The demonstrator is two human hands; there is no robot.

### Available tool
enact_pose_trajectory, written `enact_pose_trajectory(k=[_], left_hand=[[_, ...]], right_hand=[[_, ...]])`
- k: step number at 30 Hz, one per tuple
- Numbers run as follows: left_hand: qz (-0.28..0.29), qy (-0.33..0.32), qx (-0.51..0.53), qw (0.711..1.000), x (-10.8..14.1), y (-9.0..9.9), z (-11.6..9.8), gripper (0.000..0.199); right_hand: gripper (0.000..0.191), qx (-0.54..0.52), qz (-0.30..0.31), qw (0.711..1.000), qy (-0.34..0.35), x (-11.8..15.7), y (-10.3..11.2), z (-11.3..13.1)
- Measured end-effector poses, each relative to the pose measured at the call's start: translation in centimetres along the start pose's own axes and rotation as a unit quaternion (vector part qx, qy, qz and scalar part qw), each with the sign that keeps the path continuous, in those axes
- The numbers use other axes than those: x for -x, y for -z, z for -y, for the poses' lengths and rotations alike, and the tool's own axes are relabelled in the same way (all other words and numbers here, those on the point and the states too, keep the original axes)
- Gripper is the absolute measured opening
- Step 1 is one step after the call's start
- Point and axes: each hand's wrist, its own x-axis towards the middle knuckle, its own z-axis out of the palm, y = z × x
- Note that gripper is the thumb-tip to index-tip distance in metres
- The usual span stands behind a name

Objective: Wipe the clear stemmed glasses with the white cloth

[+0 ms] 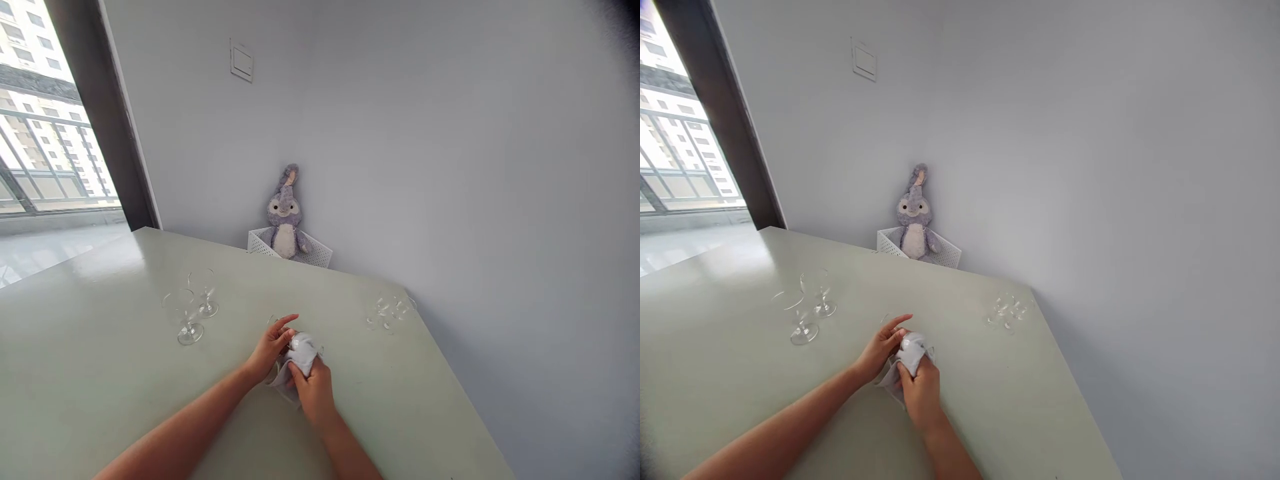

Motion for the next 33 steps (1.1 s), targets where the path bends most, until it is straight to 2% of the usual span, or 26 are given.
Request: enact_pose_trajectory(k=[2, 4, 5, 7, 9, 11, 13, 15, 17, 19, 20, 23, 26, 29, 31, 33], left_hand=[[-0.007, 0.022, -0.023, 0.999, -0.2, 0.2, 0.2, 0.047], [-0.025, 0.029, -0.076, 0.996, -0.4, 0.6, 0.5, 0.047], [-0.038, 0.025, -0.112, 0.993, -0.4, 0.8, 0.7, 0.046], [-0.065, -0.011, -0.211, 0.975, -0.4, 1.3, 0.8, 0.043], [-0.075, -0.091, -0.339, 0.933, -0.2, 1.7, 0.4, 0.037], [-0.061, -0.196, -0.459, 0.864, 0.0, 1.8, -0.3, 0.031], [-0.025, -0.271, -0.539, 0.797, 0.2, 1.7, -1.2, 0.029], [0.003, -0.289, -0.584, 0.759, 0.3, 1.4, -1.7, 0.03], [0.024, -0.271, -0.608, 0.746, 0.4, 1.1, -1.9, 0.029], [0.048, -0.245, -0.606, 0.756, 0.5, 0.8, -1.9, 0.027], [0.061, -0.229, -0.593, 0.77, 0.6, 0.7, -1.9, 0.025], [0.103, -0.154, -0.502, 0.845, 1.0, 0.2, -2.2, 0.025], [0.181, -0.025, -0.346, 0.92, 1.6, -0.5, -2.6, 0.032], [0.222, 0.095, -0.185, 0.953, 2.0, -1.2, -3.0, 0.037], [0.207, 0.136, -0.122, 0.961, 2.1, -1.4, -3.2, 0.042], [0.18, 0.148, -0.097, 0.967, 2.2, -1.4, -3.5, 0.045]], right_hand=[[0.018, 0.099, 0.013, 0.991, 0.088, 0.0, 0.2, -0.3], [0.016, 0.134, 0.025, 0.984, 0.117, -0.2, 0.4, -0.6], [0.017, 0.129, 0.02, 0.986, 0.1, -0.4, 0.4, -0.7], [0.025, 0.073, -0.006, 0.997, 0.02, -0.9, 0.7, -0.7], [0.031, -0.026, -0.043, 0.996, -0.07, -1.5, 1.3, -0.4], [0.035, -0.133, -0.062, 0.981, -0.126, -2.0, 2.2, 0.0], [0.038, -0.209, -0.024, 0.965, -0.154, -2.4, 3.2, 0.5], [0.038, -0.239, 0.043, 0.955, -0.168, -2.5, 4.0, 0.8], [0.037, -0.229, 0.095, 0.955, -0.161, -2.4, 4.8, 1.2], [0.036, -0.193, 0.125, 0.963, -0.137, -2.3, 5.6, 1.7], [0.035, -0.171, 0.142, 0.967, -0.124, -2.2, 6.1, 2.0], [0.03, -0.102, 0.201, 0.971, -0.084, -1.9, 7.9, 3.2], [0.025, -0.073, 0.235, 0.968, -0.038, -1.7, 9.7, 4.0], [0.026, -0.073, 0.179, 0.981, 0.007, -1.8, 10.8, 3.8], [0.027, -0.053, 0.103, 0.993, 0.033, -1.9, 11.2, 3.6], [0.024, -0.014, 0.025, 0.998, 0.064, -1.7, 11.3, 3.6]])
